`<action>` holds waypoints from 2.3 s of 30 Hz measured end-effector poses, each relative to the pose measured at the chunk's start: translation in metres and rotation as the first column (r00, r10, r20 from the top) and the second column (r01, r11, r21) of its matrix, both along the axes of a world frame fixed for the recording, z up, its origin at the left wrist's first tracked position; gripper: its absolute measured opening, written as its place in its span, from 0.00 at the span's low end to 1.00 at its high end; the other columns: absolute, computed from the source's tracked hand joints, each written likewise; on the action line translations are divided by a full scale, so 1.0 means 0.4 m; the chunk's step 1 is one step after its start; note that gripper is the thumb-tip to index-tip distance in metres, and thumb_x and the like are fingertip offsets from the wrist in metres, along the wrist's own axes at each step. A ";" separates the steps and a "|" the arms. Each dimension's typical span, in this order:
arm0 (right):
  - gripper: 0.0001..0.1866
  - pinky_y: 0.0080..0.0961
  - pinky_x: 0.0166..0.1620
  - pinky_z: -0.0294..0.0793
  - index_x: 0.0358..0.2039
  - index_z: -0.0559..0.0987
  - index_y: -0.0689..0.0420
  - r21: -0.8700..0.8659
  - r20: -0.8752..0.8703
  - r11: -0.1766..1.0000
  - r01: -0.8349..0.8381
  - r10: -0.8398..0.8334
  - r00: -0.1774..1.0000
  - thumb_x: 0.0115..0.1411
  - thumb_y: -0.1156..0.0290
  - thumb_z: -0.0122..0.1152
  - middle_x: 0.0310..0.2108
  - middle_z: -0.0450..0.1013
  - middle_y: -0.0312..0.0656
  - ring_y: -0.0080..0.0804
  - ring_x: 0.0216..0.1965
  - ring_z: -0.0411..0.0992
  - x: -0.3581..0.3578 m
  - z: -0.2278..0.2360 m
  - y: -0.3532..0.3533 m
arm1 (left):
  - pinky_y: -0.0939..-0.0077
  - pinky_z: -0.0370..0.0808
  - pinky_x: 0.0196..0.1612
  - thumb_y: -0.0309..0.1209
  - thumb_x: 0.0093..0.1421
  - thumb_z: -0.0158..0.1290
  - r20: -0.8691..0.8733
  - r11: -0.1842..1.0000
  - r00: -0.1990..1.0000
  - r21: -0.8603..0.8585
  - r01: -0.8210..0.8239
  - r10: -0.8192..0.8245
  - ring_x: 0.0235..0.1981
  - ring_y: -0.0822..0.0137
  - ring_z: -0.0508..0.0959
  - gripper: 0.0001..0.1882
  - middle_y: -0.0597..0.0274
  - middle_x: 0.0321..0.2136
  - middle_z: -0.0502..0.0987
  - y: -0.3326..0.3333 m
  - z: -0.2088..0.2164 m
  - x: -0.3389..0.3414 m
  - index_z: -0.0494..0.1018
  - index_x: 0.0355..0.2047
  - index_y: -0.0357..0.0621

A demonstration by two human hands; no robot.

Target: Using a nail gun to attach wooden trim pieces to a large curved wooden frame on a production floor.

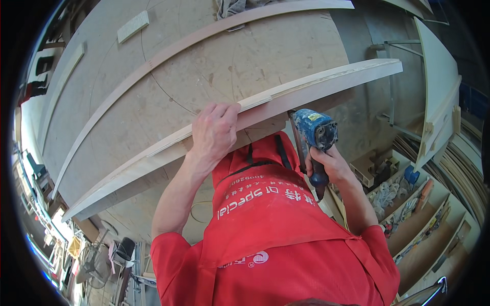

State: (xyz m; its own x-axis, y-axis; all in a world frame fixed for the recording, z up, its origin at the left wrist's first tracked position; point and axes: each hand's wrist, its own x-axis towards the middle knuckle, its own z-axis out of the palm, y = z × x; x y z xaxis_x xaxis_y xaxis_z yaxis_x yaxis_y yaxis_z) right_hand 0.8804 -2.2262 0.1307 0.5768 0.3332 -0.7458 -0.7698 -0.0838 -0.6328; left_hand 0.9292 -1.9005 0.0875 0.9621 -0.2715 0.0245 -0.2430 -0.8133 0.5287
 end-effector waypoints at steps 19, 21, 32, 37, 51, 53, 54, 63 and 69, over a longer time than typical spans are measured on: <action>0.13 0.24 0.31 0.74 0.34 0.74 0.55 0.128 -0.005 0.986 -0.110 0.112 0.994 0.69 0.60 0.60 0.24 0.74 0.36 0.23 0.24 0.74 0.052 -0.047 -0.242 | 0.57 0.67 0.52 0.29 0.46 0.60 0.264 0.935 0.960 0.310 -0.171 0.088 0.40 0.59 0.74 0.20 0.60 0.36 0.72 -0.359 -0.042 0.007 0.75 0.42 0.45; 0.12 0.24 0.31 0.74 0.34 0.74 0.55 0.143 -0.025 0.984 -0.109 0.114 0.993 0.69 0.60 0.60 0.24 0.74 0.35 0.23 0.24 0.75 0.056 -0.073 -0.266 | 0.57 0.67 0.52 0.28 0.47 0.58 0.268 0.928 0.958 0.323 -0.186 0.098 0.40 0.60 0.74 0.19 0.60 0.36 0.72 -0.373 -0.069 0.004 0.75 0.42 0.45; 0.09 0.25 0.36 0.74 0.33 0.78 0.59 0.173 -0.027 0.942 -0.287 0.296 0.955 0.64 0.67 0.59 0.24 0.75 0.37 0.26 0.28 0.75 0.156 -0.106 -0.457 | 0.49 0.66 0.60 0.21 0.40 0.56 0.351 0.847 0.919 0.420 -0.326 0.180 0.42 0.55 0.75 0.27 0.57 0.39 0.73 -0.484 -0.106 0.032 0.75 0.46 0.45; 0.06 0.26 0.35 0.76 0.35 0.79 0.61 0.157 -0.043 0.918 -0.364 0.374 0.926 0.59 0.73 0.60 0.26 0.76 0.37 0.26 0.28 0.76 0.236 -0.103 -0.585 | 0.44 0.66 0.62 0.21 0.46 0.56 0.420 0.826 0.885 0.413 -0.383 0.201 0.38 0.59 0.75 0.20 0.62 0.35 0.72 -0.529 -0.112 0.041 0.76 0.42 0.45; 0.07 0.25 0.35 0.77 0.35 0.79 0.60 0.086 -0.067 0.847 -0.525 0.530 0.845 0.56 0.73 0.63 0.28 0.76 0.36 0.23 0.28 0.75 0.257 -0.111 -0.591 | 0.46 0.70 0.63 0.20 0.36 0.58 0.356 0.897 0.915 0.314 -0.310 0.192 0.35 0.55 0.75 0.24 0.57 0.33 0.70 -0.509 -0.128 0.047 0.75 0.39 0.43; 0.07 0.24 0.35 0.77 0.35 0.79 0.60 0.086 -0.078 0.847 -0.525 0.531 0.844 0.57 0.73 0.64 0.28 0.76 0.36 0.23 0.28 0.75 0.247 -0.115 -0.578 | 0.46 0.70 0.63 0.20 0.36 0.58 0.351 0.904 0.915 0.296 -0.309 0.198 0.35 0.54 0.75 0.23 0.57 0.32 0.70 -0.502 -0.136 0.038 0.75 0.39 0.42; 0.07 0.24 0.34 0.77 0.35 0.79 0.60 0.084 -0.058 0.846 -0.526 0.531 0.845 0.57 0.72 0.64 0.28 0.76 0.36 0.23 0.28 0.75 0.241 -0.117 -0.574 | 0.47 0.70 0.63 0.20 0.36 0.58 0.346 0.910 0.917 0.282 -0.304 0.199 0.35 0.54 0.75 0.23 0.57 0.32 0.70 -0.501 -0.141 0.034 0.75 0.38 0.42; 0.07 0.25 0.35 0.76 0.33 0.78 0.60 0.113 -0.073 0.864 -0.491 0.500 0.863 0.58 0.70 0.65 0.28 0.76 0.36 0.25 0.29 0.75 0.178 -0.071 -0.488 | 0.52 0.73 0.61 0.24 0.42 0.56 0.438 0.915 0.885 0.272 -0.300 0.160 0.32 0.54 0.75 0.13 0.57 0.28 0.67 -0.443 -0.168 -0.016 0.74 0.32 0.41; 0.11 0.26 0.37 0.76 0.34 0.80 0.60 0.129 -0.105 0.862 -0.491 0.504 0.857 0.60 0.65 0.67 0.27 0.76 0.38 0.27 0.31 0.76 0.127 -0.012 -0.386 | 0.53 0.74 0.62 0.25 0.48 0.53 0.468 0.909 0.869 0.272 -0.315 0.161 0.32 0.55 0.75 0.07 0.57 0.27 0.67 -0.388 -0.204 -0.074 0.73 0.30 0.41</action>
